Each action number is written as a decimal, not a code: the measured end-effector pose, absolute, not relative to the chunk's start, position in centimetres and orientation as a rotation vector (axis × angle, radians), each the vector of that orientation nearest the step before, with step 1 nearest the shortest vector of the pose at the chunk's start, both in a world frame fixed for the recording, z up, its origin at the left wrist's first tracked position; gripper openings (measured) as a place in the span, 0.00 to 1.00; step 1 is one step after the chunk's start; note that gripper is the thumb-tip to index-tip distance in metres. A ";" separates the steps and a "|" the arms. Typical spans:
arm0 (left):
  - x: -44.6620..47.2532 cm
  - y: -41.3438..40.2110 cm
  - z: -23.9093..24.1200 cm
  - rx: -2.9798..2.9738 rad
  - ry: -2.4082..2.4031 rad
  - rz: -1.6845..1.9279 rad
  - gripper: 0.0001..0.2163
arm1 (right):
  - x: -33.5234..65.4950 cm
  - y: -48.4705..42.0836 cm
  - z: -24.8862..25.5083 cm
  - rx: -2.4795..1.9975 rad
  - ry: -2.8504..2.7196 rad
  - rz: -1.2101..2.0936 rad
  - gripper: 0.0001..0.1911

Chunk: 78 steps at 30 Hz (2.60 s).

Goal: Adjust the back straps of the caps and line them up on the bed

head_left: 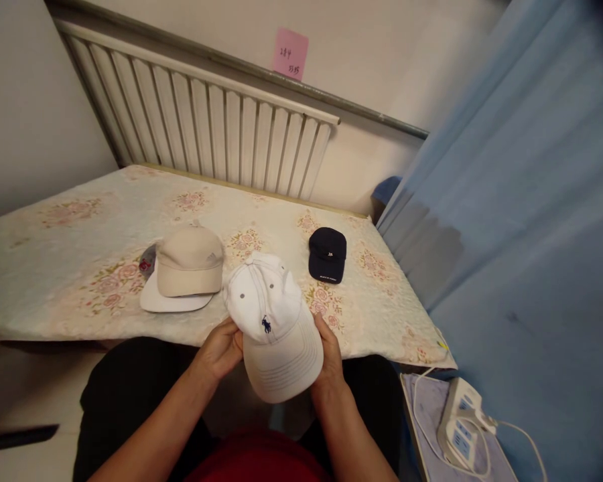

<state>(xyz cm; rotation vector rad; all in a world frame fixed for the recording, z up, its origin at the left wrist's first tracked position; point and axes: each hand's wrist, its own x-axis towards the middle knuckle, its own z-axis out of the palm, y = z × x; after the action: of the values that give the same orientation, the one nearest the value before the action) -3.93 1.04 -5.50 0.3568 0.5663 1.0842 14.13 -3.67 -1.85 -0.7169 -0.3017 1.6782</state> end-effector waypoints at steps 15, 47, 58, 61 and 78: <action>-4.6 2.2 -7.3 0.272 0.593 0.988 0.17 | 14.5 -4.1 -1.3 -0.625 -0.573 1.605 0.23; -5.7 2.4 -8.7 0.245 0.658 1.014 0.17 | 13.8 -4.6 -0.7 -0.718 -0.703 1.676 0.30; -5.6 2.3 -8.5 0.251 0.686 1.024 0.18 | 13.3 -4.7 -0.3 -0.765 -0.688 1.653 0.30; -5.5 2.3 -8.4 0.253 0.680 1.038 0.18 | 13.3 -4.7 -0.5 -0.755 -0.674 1.653 0.30; -5.6 2.3 -8.9 0.286 0.670 1.058 0.18 | 13.1 -4.8 -1.1 -0.807 -0.689 1.625 0.30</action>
<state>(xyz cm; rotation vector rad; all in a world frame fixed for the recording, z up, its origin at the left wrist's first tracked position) -5.64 2.35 -8.90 0.2856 0.6698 1.0578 13.08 -4.78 -1.07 -0.8069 -0.6895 1.6248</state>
